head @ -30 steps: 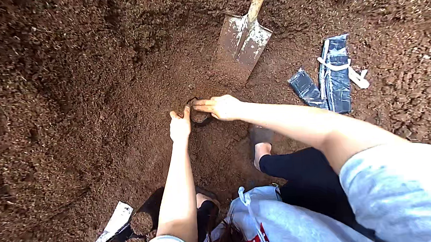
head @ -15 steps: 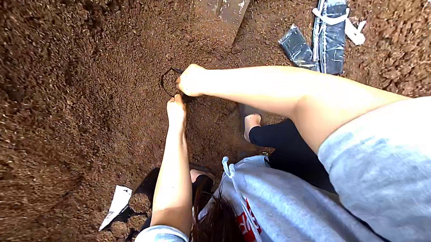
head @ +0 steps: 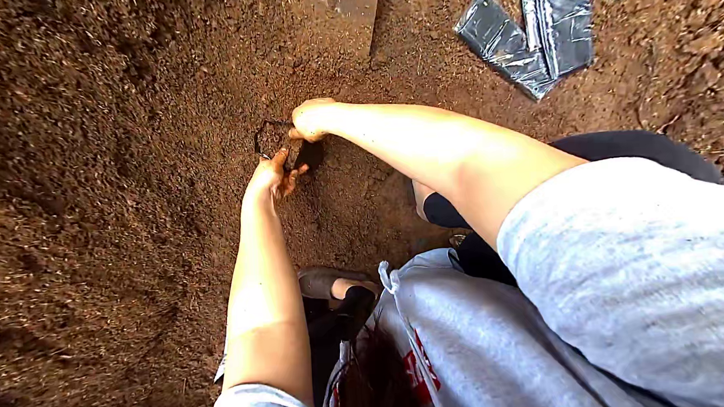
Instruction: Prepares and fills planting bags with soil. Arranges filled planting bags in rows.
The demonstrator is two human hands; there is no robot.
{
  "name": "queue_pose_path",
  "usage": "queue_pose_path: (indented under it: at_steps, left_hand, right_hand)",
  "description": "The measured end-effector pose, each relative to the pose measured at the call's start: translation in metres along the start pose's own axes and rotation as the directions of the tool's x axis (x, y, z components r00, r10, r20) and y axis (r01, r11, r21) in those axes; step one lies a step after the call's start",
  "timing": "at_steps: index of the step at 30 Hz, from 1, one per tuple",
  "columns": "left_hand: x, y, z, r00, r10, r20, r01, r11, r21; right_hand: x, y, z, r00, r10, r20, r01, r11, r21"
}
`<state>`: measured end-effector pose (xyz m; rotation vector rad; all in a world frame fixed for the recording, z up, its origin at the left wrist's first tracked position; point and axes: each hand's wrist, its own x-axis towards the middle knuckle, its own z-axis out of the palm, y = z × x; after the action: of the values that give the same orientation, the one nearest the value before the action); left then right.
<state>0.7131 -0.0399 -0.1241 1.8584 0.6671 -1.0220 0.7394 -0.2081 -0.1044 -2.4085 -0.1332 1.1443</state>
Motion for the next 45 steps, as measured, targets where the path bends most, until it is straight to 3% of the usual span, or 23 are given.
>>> queue_pose_path:
  at_steps: [4, 7, 9, 11, 13, 14, 17, 19, 21, 24, 25, 27, 30, 33, 37, 39, 42, 43, 45]
  left_hand:
    - [0.007, 0.005, 0.003, 0.994, 0.013, -0.111, 0.004, 0.987, 0.159]
    - [0.003, 0.006, -0.001, 0.992, 0.059, -0.114, -0.024, 0.959, 0.281]
    - [-0.001, -0.008, -0.014, 0.984, 0.177, -0.005, -0.17, 0.956, 0.239]
    - [0.003, -0.037, -0.035, 0.943, 0.309, 0.124, -0.321, 0.943, 0.089]
    - [0.012, -0.064, -0.059, 0.932, 0.336, 0.14, -0.333, 0.942, -0.043]
    - [0.019, -0.076, -0.069, 0.947, 0.31, 0.086, -0.305, 0.95, -0.067]
    - [0.055, -0.104, -0.085, 0.952, 0.285, -0.111, -0.276, 0.957, 0.085]
    - [0.082, -0.108, -0.093, 0.926, 0.318, -0.204, -0.252, 0.922, 0.293]
    - [0.107, -0.095, -0.098, 0.889, 0.377, -0.261, -0.239, 0.867, 0.438]
    - [0.143, -0.067, -0.108, 0.807, 0.525, -0.271, -0.311, 0.767, 0.561]
    - [0.154, -0.06, -0.11, 0.784, 0.562, -0.263, -0.327, 0.734, 0.595]
    - [0.18, -0.048, -0.114, 0.734, 0.637, -0.236, -0.35, 0.653, 0.672]
    - [0.205, -0.036, -0.106, 0.696, 0.691, -0.195, -0.381, 0.586, 0.715]
    - [0.21, -0.044, -0.093, 0.605, 0.774, -0.188, -0.45, 0.527, 0.721]
    - [0.161, -0.091, -0.072, 0.623, 0.774, 0.11, -0.618, 0.402, 0.676]
    - [0.133, -0.131, -0.06, 0.616, 0.771, 0.163, -0.693, 0.431, 0.578]
    - [0.117, -0.16, -0.051, 0.616, 0.779, -0.121, -0.644, 0.586, 0.492]
    - [0.112, -0.166, -0.046, 0.66, 0.732, -0.17, -0.587, 0.644, 0.49]
    - [0.105, -0.169, -0.03, 0.756, 0.641, -0.134, -0.485, 0.686, 0.542]
  right_hand:
    - [-0.005, -0.016, 0.01, 0.99, -0.03, -0.138, 0.012, 0.991, -0.133]
    - [-0.015, -0.015, 0.005, 0.991, -0.023, -0.133, 0.004, 0.99, -0.141]
    - [-0.024, -0.003, -0.003, 0.999, -0.004, -0.053, 0.0, 0.998, -0.071]
    - [-0.03, 0.019, 0.008, 0.996, -0.042, 0.076, 0.038, 0.997, 0.062]
    - [-0.024, 0.045, 0.041, 0.968, -0.049, 0.246, -0.024, 0.959, 0.284]
    - [-0.021, 0.054, 0.063, 0.934, -0.015, 0.356, -0.132, 0.914, 0.385]
    - [-0.02, 0.066, 0.154, 0.733, 0.097, 0.674, -0.549, 0.669, 0.501]
    - [-0.014, 0.07, 0.236, 0.634, 0.061, 0.771, -0.704, 0.459, 0.542]
    - [-0.008, 0.058, 0.298, 0.645, -0.056, 0.762, -0.73, 0.249, 0.636]
    - [0.006, 0.031, 0.325, 0.698, -0.101, 0.709, -0.703, -0.281, 0.653]
    - [0.009, 0.026, 0.322, 0.706, -0.081, 0.704, -0.672, -0.388, 0.63]
    - [0.016, 0.017, 0.299, 0.755, -0.037, 0.655, -0.585, -0.491, 0.646]
    - [0.043, 0.008, 0.266, 0.839, 0.004, 0.544, -0.474, -0.487, 0.734]
    - [0.058, 0.003, 0.259, 0.845, 0.061, 0.532, -0.46, -0.425, 0.78]
    - [0.055, -0.009, 0.254, 0.832, 0.146, 0.535, -0.425, -0.451, 0.785]
    - [0.054, -0.013, 0.254, 0.827, 0.166, 0.537, -0.418, -0.456, 0.786]
    - [0.059, -0.007, 0.255, 0.846, 0.148, 0.511, -0.413, -0.424, 0.806]
    - [0.057, -0.007, 0.258, 0.849, 0.132, 0.512, -0.424, -0.41, 0.808]
    - [0.061, -0.009, 0.258, 0.849, 0.13, 0.513, -0.433, -0.388, 0.814]
